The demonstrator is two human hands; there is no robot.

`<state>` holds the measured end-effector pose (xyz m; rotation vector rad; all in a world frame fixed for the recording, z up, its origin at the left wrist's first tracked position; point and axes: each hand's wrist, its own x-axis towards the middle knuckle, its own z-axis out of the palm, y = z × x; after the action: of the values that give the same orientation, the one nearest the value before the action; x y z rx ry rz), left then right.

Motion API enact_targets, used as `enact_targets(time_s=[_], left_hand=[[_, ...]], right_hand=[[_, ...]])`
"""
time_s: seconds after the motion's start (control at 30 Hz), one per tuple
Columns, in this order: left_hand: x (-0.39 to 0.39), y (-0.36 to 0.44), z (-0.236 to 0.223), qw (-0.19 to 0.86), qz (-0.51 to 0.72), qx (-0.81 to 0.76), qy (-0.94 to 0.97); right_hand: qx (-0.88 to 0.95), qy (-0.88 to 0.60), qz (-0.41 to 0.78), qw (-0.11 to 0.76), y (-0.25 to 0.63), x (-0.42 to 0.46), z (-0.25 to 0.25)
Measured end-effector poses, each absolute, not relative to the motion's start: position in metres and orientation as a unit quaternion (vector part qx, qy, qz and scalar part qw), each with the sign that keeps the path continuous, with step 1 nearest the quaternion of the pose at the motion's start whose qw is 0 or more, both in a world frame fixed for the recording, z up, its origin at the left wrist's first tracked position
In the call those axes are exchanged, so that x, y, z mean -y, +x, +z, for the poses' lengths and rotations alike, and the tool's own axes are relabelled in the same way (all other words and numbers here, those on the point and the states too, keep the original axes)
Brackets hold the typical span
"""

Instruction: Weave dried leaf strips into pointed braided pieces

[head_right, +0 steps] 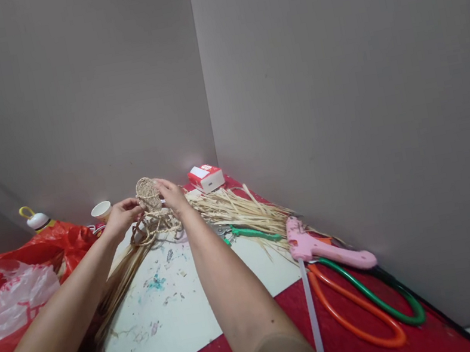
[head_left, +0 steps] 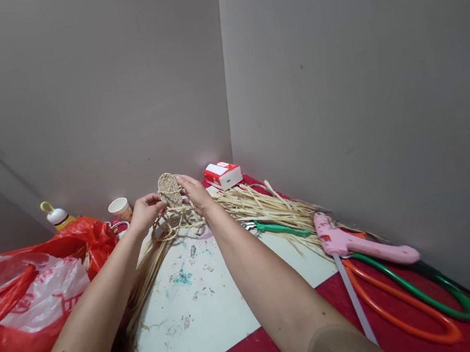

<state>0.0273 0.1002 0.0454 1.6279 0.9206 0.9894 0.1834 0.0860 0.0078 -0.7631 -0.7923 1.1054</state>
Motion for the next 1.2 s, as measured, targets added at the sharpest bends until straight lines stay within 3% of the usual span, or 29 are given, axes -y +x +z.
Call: enact_targets(time_s=[0.3,0.7,0.83,1.1,1.2], left_hand=[[-0.115,0.031,0.043,0.477,0.523,-0.415,0.571],[-0.129,0.035,0.04,0.47,0.523,-0.437,0.56],[-0.14,0.033,0.04,0.441,0.554,-0.432,0.559],[-0.145,0.028,0.036,0.458,0.567,-0.421,0.539],[-0.143,0.026,0.036,0.48,0.553,-0.422,0.534]], right_hand=[[0.365,-0.378,0.528,0.668,0.187,-0.093,-0.005],[0.367,-0.553,0.303,0.684,0.199,-0.111,-0.021],[0.403,-0.618,0.187,0.648,0.201,-0.107,-0.022],[0.435,-0.663,0.184,0.581,0.192,-0.1,-0.02],[0.418,-0.669,0.159,0.594,0.193,-0.096,-0.016]])
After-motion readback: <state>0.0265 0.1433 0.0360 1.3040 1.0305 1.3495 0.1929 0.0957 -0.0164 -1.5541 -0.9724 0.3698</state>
